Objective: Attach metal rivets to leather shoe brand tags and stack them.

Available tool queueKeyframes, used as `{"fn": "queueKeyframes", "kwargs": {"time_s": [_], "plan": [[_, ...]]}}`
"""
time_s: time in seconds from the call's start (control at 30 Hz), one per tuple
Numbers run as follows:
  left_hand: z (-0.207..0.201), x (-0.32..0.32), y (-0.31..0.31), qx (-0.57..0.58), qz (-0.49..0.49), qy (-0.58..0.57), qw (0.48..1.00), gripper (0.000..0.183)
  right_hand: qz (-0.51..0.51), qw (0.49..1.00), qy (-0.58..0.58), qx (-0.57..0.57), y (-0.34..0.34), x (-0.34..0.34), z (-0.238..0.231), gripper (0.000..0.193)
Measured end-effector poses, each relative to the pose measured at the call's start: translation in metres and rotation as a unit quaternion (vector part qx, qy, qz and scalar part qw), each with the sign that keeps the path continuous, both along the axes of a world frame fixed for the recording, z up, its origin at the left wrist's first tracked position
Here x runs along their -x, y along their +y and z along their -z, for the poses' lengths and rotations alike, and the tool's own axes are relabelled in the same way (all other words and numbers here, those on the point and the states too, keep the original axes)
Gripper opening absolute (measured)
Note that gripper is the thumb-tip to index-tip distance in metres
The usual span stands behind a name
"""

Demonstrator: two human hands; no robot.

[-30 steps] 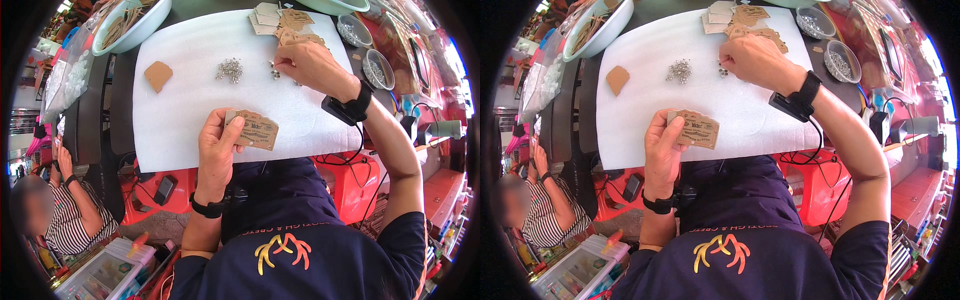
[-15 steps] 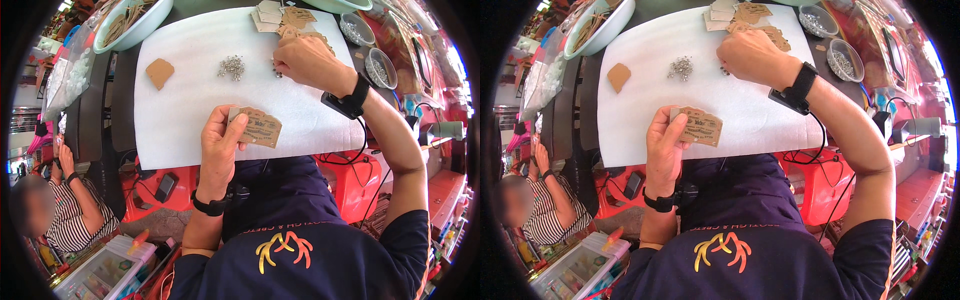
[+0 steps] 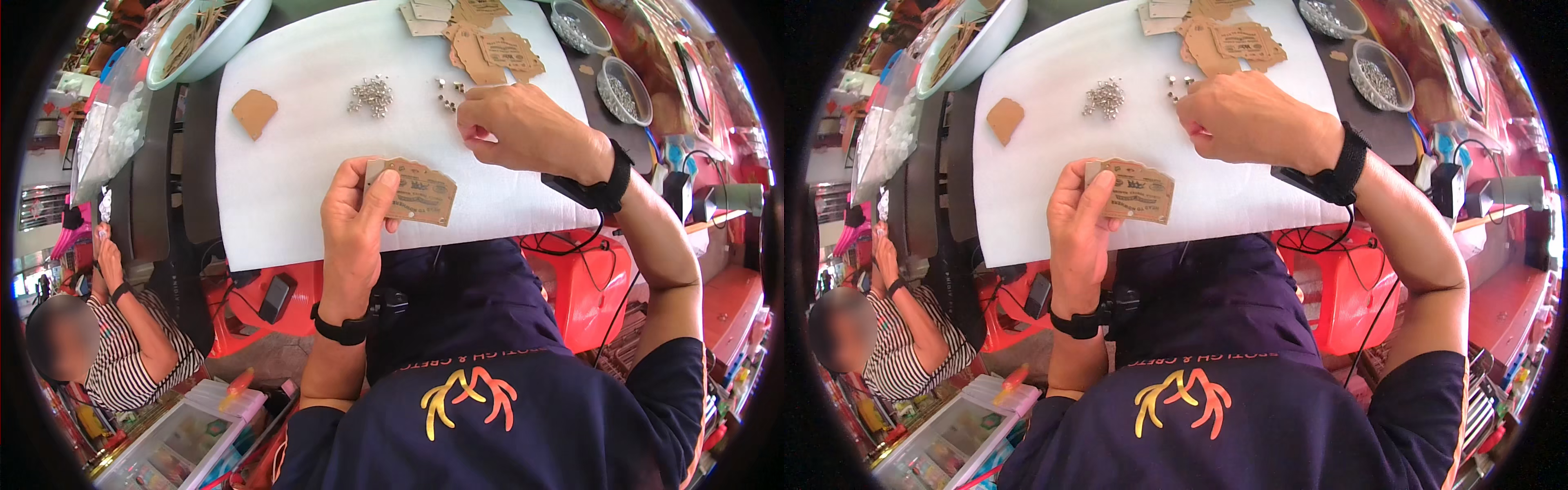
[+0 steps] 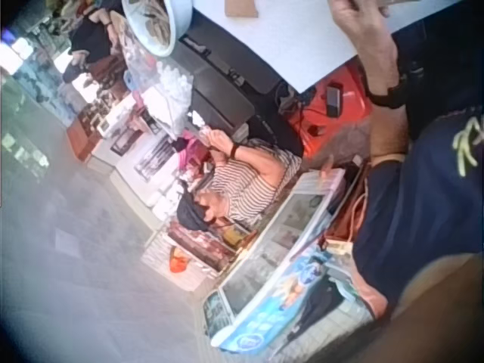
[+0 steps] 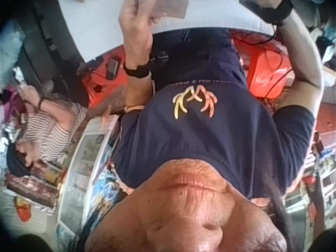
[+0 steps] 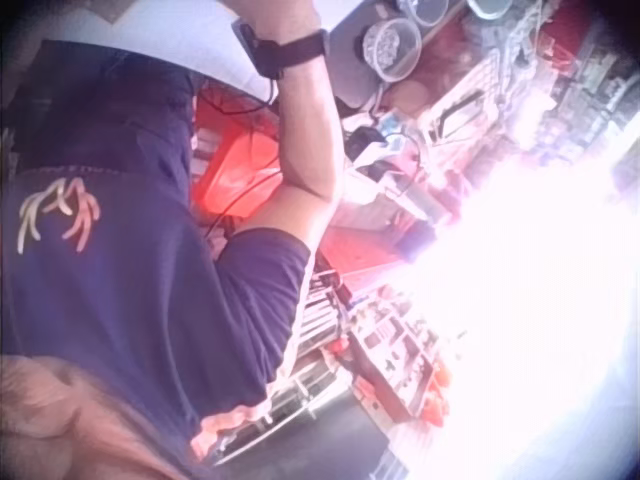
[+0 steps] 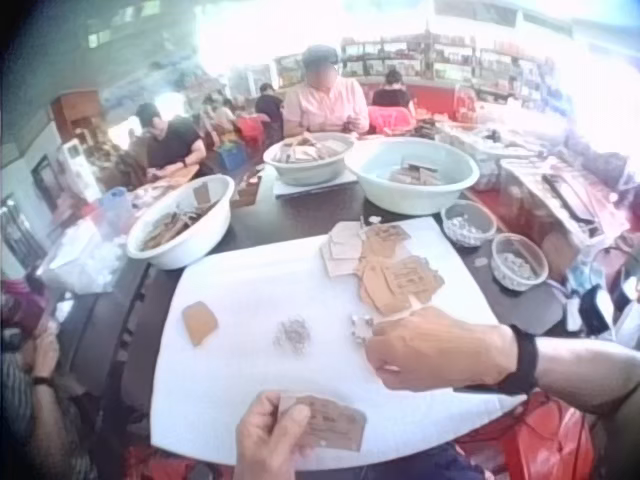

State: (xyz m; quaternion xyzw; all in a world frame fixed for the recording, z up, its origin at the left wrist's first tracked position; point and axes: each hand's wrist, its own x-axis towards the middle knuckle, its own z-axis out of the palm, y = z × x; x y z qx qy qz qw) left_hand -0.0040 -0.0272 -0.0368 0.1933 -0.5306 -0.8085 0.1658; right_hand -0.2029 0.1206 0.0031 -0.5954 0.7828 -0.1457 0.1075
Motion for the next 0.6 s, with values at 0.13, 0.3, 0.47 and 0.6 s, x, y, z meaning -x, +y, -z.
{"fn": "queueKeyframes", "kwargs": {"time_s": [0.13,0.3,0.47,0.6], "plan": [[-0.005,-0.004,-0.001,0.05,-0.005,-0.003,0.999,0.013,0.002,0.997,0.046,0.057,0.011,-0.006,0.007,0.007],[-0.007,-0.01,-0.005,0.047,-0.013,-0.013,0.999,0.015,0.033,0.994,0.061,0.081,0.021,-0.002,-0.005,0.01],[-0.004,-0.014,-0.006,0.036,-0.017,-0.018,0.999,0.016,0.052,0.988,0.079,0.123,0.024,0.002,-0.009,0.012],[-0.007,-0.013,-0.004,0.053,0.0,-0.021,0.998,0.017,0.041,0.993,0.036,0.102,0.02,-0.003,0.002,0.009]]}}
